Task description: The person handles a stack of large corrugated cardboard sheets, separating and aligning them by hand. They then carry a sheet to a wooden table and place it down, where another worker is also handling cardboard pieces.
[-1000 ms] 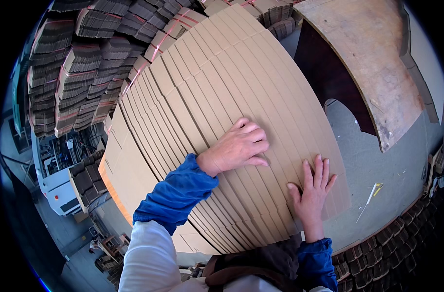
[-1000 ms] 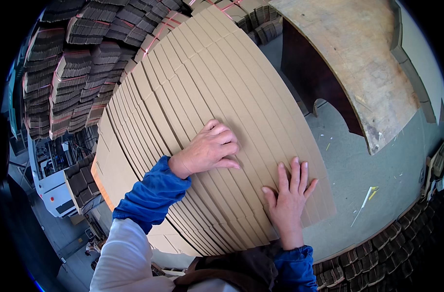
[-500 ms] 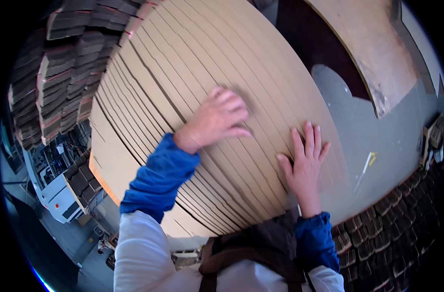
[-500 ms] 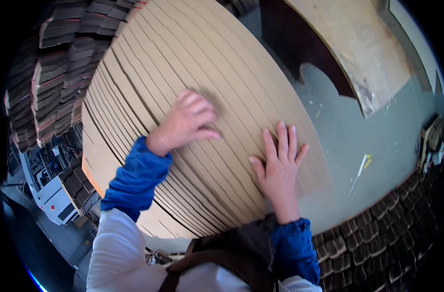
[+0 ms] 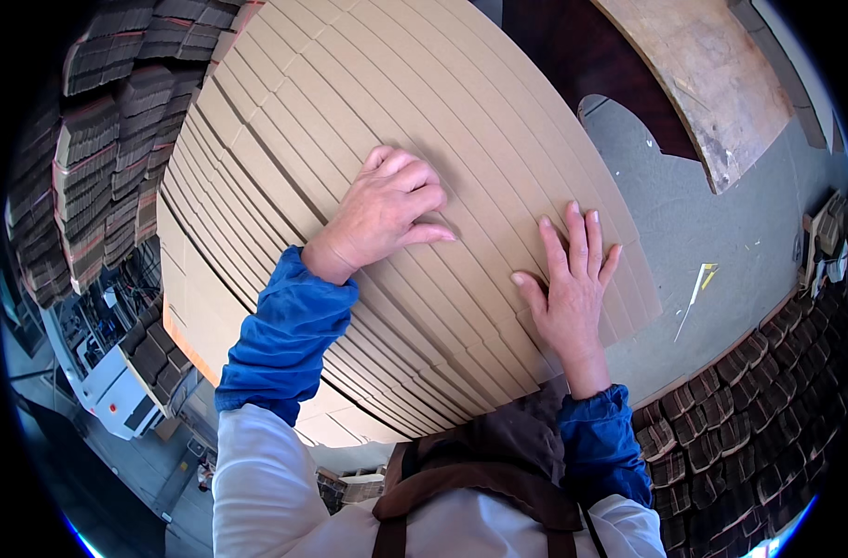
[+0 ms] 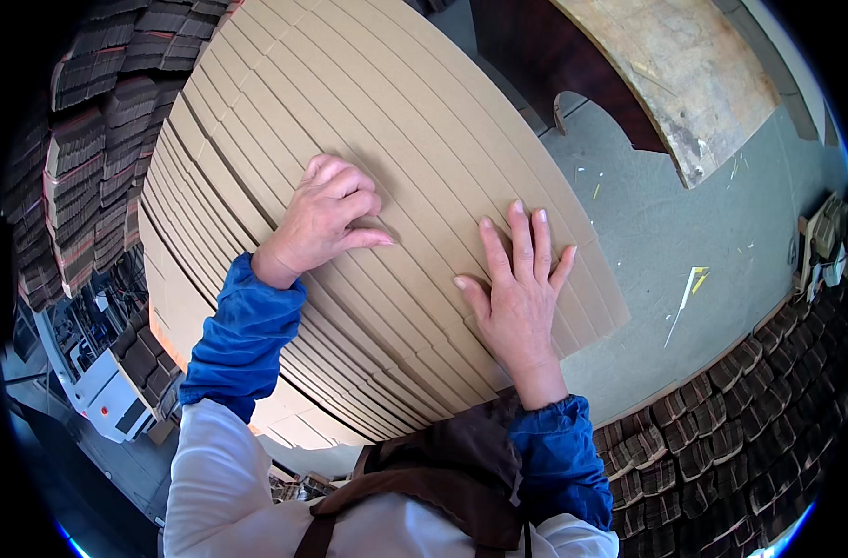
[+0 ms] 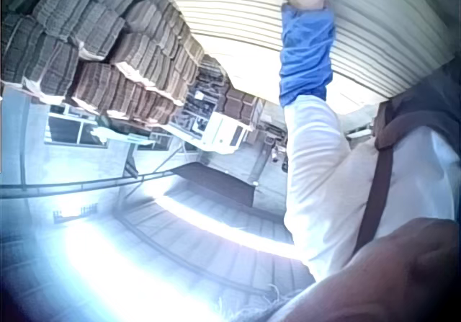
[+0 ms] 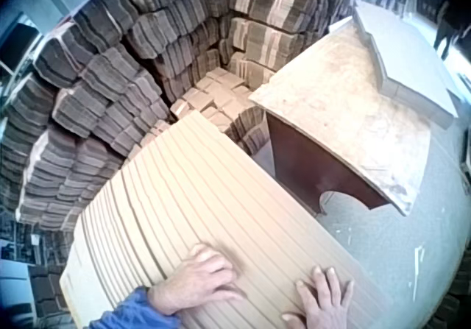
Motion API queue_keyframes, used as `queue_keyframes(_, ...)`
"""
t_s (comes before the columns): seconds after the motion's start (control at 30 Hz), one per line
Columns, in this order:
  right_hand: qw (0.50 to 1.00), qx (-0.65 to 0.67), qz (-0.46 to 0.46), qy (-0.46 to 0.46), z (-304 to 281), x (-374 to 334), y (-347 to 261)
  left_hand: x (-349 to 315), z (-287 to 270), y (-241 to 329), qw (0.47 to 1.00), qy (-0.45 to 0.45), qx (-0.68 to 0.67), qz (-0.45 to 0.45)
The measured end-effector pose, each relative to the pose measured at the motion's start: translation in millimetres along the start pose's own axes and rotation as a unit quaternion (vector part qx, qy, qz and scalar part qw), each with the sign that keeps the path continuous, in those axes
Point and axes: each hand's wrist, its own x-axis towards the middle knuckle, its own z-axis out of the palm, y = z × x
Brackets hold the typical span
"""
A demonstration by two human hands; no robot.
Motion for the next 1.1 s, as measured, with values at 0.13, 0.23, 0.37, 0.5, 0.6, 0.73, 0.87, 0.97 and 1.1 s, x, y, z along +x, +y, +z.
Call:
queue_keyframes(0.13, 1.0, -0.003, -0.005, 0.001, -0.2, 1.2, 0.8, 1.1, -1.2, -0.6, 1.0, 0.002, 0.003, 0.002)
queue_keyframes(0.23, 1.0, -0.008, 0.005, -0.008, -3.9, 0.1, -6.2, -2.1, 2.3, -3.1, 1.0, 0.004, 0.017, 0.007)
queue_keyframes(0.37, 0.999, -0.013, -0.013, 0.039, 2.0, -26.3, -21.7, -3.0, 2.2, -3.3, 1.0, -0.007, 0.007, 0.006)
queue_keyframes(0.5, 0.999, 0.044, 0.002, -0.004, -5.2, -41.7, -29.9, -3.4, -0.8, -3.8, 1.0, 0.006, 0.002, 0.015)
queue_keyframes(0.6, 0.995, 0.071, 0.028, -0.067, -5.8, -69.5, -33.1, -4.0, -3.6, -1.5, 1.0, -0.002, -0.004, 0.003)
queue_keyframes(0.73, 0.991, 0.082, 0.061, -0.091, -3.3, -95.5, -37.3, 2.1, -11.4, -2.0, 0.999, 0.016, -0.037, 0.005)
queue_keyframes(0.87, 0.978, 0.147, 0.113, -0.098, -12.0, -90.8, -42.1, -7.4, -52.0, -17.4, 0.997, -0.071, 0.014, -0.027)
queue_keyframes(0.97, 0.971, 0.18, 0.111, -0.113, -8.0, -85.7, -38.4, -5.2, -75.1, -37.3, 0.993, -0.108, 0.045, -0.012)
queue_keyframes(1.1, 0.98, 0.152, 0.09, -0.095, -2.0, -89.3, -37.1, 7.6, -106.5, -71.1, 0.981, -0.181, 0.076, -0.012)
